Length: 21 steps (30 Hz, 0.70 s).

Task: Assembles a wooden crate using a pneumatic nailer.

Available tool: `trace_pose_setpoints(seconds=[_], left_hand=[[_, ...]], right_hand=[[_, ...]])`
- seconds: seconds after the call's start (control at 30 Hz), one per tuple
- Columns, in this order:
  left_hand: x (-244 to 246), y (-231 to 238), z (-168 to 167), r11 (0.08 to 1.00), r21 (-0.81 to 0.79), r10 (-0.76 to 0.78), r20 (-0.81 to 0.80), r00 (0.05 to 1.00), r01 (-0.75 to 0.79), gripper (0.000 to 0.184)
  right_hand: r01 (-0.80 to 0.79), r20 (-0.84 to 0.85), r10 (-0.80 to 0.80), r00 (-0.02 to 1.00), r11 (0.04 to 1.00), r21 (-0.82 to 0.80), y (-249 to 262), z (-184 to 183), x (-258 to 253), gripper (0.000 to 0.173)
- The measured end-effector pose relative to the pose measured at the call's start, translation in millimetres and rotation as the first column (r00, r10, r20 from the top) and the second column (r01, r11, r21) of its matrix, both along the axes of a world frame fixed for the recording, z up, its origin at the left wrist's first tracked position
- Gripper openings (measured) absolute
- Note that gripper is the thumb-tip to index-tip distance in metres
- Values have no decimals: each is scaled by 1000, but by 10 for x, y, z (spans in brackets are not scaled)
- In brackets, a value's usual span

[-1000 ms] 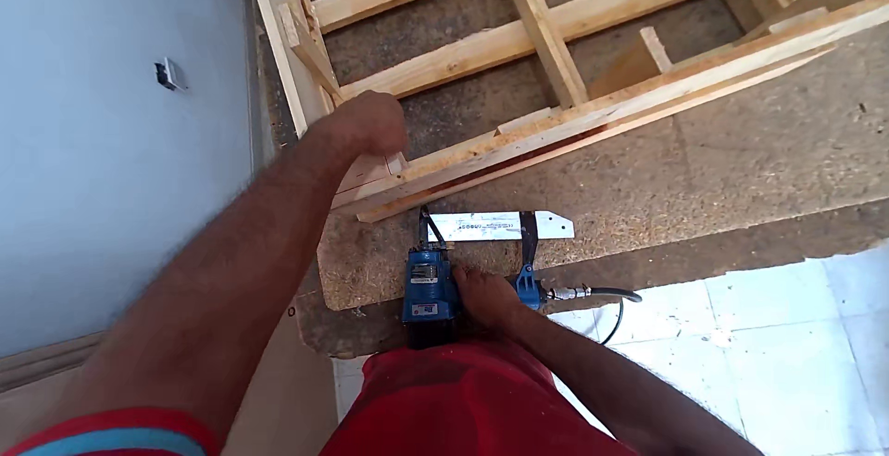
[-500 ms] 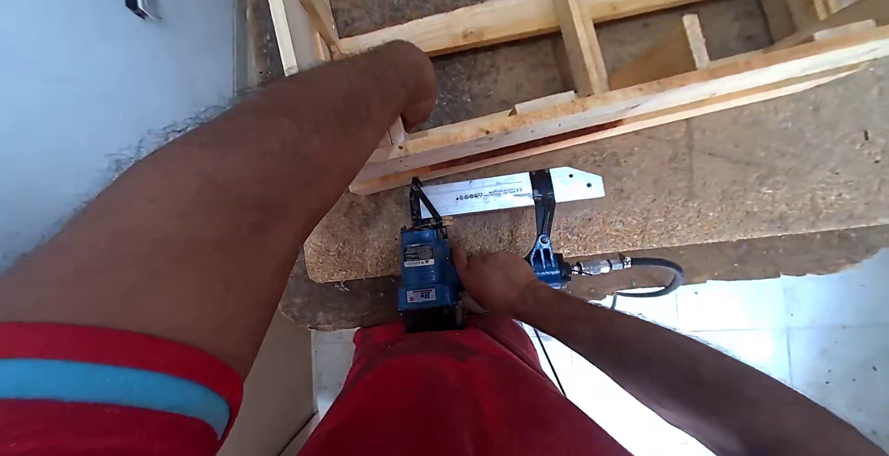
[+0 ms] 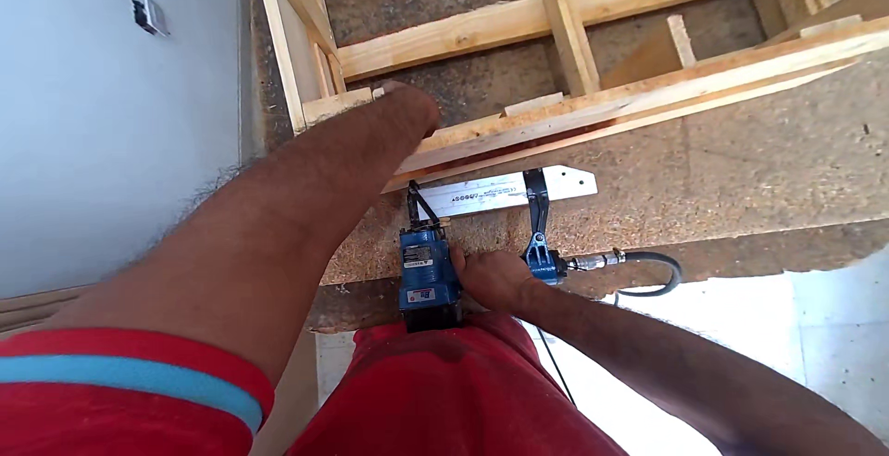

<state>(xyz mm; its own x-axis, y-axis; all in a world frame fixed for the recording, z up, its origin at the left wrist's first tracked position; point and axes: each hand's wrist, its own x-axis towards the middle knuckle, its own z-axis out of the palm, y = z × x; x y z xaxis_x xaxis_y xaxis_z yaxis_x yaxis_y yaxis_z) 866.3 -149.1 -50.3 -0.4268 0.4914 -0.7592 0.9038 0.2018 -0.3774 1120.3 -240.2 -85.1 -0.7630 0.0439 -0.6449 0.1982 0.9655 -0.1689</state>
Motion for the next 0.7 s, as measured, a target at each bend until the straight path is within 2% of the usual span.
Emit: trace_pose_setpoints(seconds=[0.03,0.1,0.23,0.33,0.43,0.53,0.6,0.7], left_hand=[[84,-33,186,998,-32,46,7,999,-45,27],[143,-63,326,996,-86,30,7,1000,-30,25],[153,-88,284,994,-108,-24,-24,999,21,23],[157,-76,281,995,-47,85,5,996,-85,30],[113,-57,264,991,-17,133,23,991,-132,31],[96,-29,268,984,-4,177,38,983,-177,30],[117,-18,280,982,-5,187,47,981,-187,30],[97,-108,320,955,35,293,67,954,-296,36]], right_hand=[[4,3,-4,1000,1000,-10,8,7,1,50],[11,-2,-11,1000,1000,-21,21,15,6,50],[19,-11,-19,1000,1000,1,-6,-40,23,48],[34,-19,-34,999,999,5,-5,-79,38,46],[38,-35,-38,999,999,19,23,-104,19,36],[74,29,-74,997,997,-16,64,-56,-10,26],[78,37,-78,996,997,-16,83,-35,-7,29],[80,-33,-82,996,995,-59,41,-13,28,43]])
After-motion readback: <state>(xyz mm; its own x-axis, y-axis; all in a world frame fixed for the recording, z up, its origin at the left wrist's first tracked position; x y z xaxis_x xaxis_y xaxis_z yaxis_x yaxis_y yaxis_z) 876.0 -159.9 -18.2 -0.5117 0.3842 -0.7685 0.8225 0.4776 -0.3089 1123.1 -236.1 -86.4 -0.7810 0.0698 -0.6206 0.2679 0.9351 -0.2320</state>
